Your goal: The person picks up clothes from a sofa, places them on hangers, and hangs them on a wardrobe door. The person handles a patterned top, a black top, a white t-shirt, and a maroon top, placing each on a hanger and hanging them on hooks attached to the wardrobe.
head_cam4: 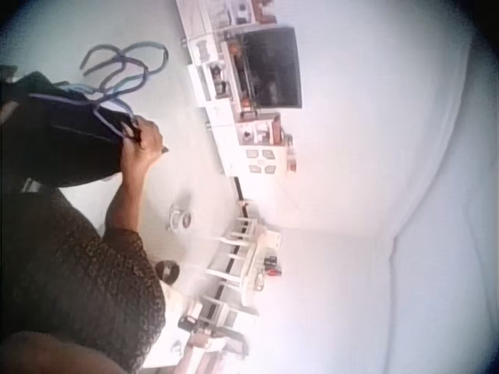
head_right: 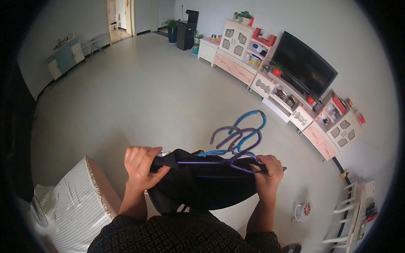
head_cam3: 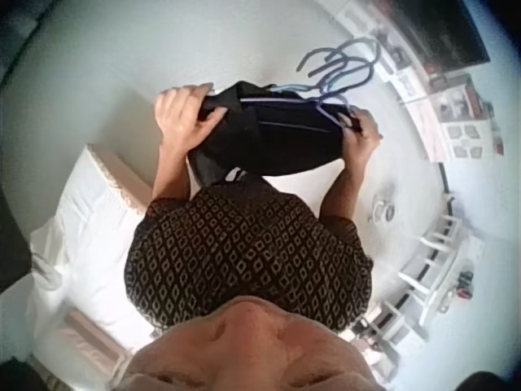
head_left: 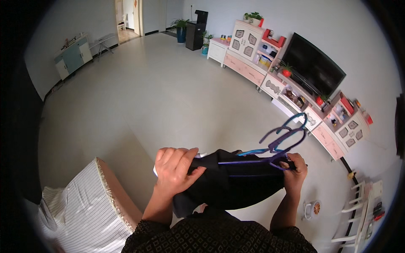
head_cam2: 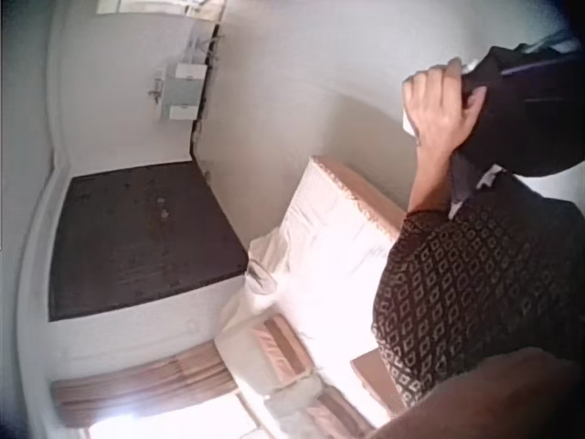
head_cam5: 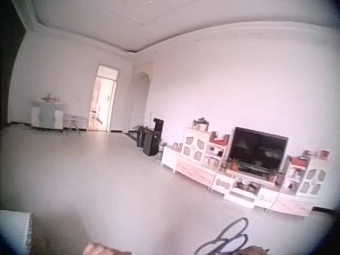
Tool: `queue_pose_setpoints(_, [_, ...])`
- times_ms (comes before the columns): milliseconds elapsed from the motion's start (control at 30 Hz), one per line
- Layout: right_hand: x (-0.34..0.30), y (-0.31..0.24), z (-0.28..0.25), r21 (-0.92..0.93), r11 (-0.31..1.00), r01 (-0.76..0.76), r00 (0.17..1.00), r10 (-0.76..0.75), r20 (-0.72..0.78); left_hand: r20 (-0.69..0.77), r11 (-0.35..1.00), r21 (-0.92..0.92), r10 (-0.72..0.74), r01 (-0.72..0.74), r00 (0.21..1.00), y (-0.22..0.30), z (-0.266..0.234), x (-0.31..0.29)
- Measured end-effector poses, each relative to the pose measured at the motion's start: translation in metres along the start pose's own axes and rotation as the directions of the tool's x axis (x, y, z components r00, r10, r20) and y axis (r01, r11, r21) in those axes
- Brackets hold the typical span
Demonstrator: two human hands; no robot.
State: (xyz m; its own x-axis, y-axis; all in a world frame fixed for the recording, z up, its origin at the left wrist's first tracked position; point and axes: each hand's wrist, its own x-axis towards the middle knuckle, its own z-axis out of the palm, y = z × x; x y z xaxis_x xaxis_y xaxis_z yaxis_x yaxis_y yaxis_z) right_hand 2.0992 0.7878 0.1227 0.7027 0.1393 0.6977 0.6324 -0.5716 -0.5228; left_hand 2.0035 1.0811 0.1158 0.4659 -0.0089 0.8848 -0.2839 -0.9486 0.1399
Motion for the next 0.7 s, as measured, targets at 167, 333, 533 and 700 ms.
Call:
queue_pose_setpoints(167, [0.099, 0.039, 0.1, 0.031, 0.996, 0.089, 0.994, -0.091, 0.066, 0.011, 0.992, 0.104, -0.07, 0.068, 0.998, -0.076, 0.055, 0.04])
queue_pose_setpoints(333, [0.186, 0.06, 0.208, 0.057, 0.982, 0.179, 0.977, -0.185, 0.111, 0.025, 0.975, 0.18, -0.135, 0.128, 0.991, -0.165, 0.108, 0.069])
queue_pose_setpoints(533, [0.281, 0.089, 0.351, 0.155, 0.974, 0.165, 0.971, -0.188, 0.146, 0.029, 0.951, 0.266, -0.174, 0.16, 0.984, -0.29, 0.172, 0.106])
queue_pose_setpoints(700, [0.371, 0.109, 0.458, 0.156, 0.975, 0.156, 0.974, -0.178, 0.14, 0.035, 0.954, 0.254, -0.172, 0.158, 0.984, -0.404, 0.231, 0.166])
